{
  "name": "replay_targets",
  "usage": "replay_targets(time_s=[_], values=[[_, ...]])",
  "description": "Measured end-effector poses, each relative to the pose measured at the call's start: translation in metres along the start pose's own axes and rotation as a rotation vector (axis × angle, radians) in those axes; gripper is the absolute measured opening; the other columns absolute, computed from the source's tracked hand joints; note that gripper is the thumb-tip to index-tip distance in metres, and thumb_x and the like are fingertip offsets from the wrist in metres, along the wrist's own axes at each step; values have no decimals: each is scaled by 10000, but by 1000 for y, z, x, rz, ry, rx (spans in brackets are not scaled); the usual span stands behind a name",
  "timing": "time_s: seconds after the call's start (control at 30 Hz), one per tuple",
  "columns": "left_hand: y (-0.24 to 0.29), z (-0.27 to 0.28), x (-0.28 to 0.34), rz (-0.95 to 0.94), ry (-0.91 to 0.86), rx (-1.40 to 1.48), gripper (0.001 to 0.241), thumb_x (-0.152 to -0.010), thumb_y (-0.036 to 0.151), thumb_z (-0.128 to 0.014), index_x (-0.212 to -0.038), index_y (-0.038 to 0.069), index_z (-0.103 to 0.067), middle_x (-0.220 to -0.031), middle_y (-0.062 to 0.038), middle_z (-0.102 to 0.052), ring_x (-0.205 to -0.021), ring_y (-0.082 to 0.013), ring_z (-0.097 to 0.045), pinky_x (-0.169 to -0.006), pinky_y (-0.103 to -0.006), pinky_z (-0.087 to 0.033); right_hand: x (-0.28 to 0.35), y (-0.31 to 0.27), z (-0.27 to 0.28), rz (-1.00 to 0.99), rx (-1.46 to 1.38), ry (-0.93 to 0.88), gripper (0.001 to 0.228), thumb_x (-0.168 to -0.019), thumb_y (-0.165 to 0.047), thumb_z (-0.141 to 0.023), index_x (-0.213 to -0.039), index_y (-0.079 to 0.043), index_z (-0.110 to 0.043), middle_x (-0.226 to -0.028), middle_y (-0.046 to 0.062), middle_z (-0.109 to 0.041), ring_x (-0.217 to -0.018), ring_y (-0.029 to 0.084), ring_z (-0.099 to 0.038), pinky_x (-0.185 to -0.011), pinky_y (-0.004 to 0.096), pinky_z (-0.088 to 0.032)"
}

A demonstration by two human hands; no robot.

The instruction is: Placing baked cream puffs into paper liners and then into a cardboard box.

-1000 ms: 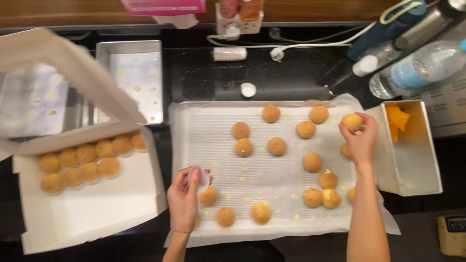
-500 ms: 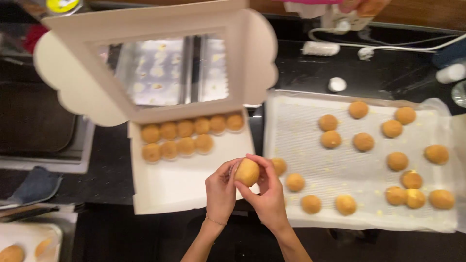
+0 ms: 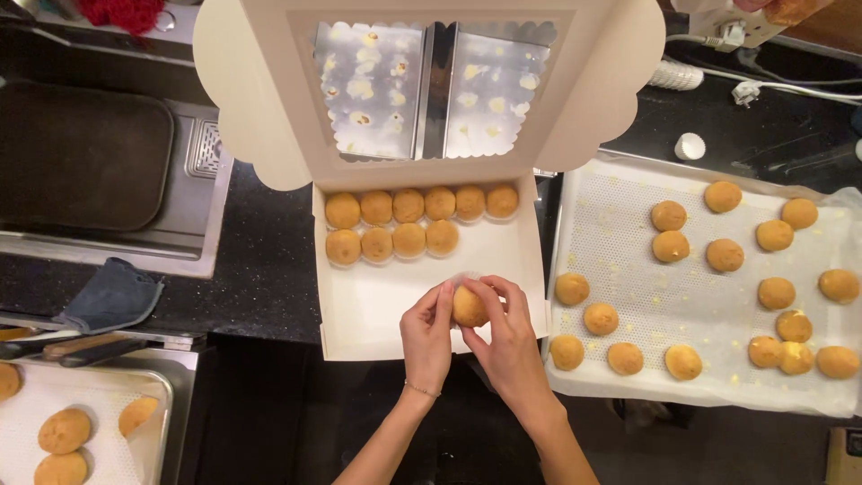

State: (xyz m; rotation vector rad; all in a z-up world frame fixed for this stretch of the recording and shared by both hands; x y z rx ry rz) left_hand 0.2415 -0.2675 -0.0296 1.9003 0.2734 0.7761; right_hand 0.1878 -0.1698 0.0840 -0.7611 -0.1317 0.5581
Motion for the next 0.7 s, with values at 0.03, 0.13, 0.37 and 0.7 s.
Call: replay_targets(time_s=[0.03,0.13,0.37,0.7], values=[[-3,1,1,6,1,1,385,-1046,244,-557,-1182,-70,-735,-939,-43,-745,-828,-81,-650,-725,-240,-562,1,3,-2,-4,2,-4,666,-712,35,-793,-1329,-89,-575,-1307,170,-539,-1213,378,-577,-938,419,-545],[-1,0,-9,-11,9,10,387,-1050,243,-562,-1198,-66,-741,-950,-54,-737,-830,-84,-623,-706,-246,-531,-7,11,-9,-9,5,-29,653,-711,20,-804,-1314,-97,-582,-1279,150,-557,-1200,363,-592,-941,421,-551],[-23,-15,-31,8,-87,89,374,-1024,231,-599,-1255,-49,-688,-1083,-65,-746,-979,-97,-666,-864,-250,-558,-28,16,-11,44,147,-38,732,-666,-78,-841,-1349,-94,-577,-1348,217,-521,-1193,405,-547,-953,461,-497],[-104,-35,-107,48,-165,64,616,-883,201,-796,-1371,-59,-524,-1238,-174,-700,-1070,-212,-705,-896,-316,-573,-71,134,-60,-75,7,-16,631,-710,-77,-847,-1282,-97,-582,-1202,163,-613,-1148,380,-582,-967,434,-494]])
Point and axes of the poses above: each hand's wrist, its own x-axis away from the middle knuckle, its own z-axis out of the back of the hand, y = z × x, the point moved 10 cm from there along -x, towards the middle knuckle
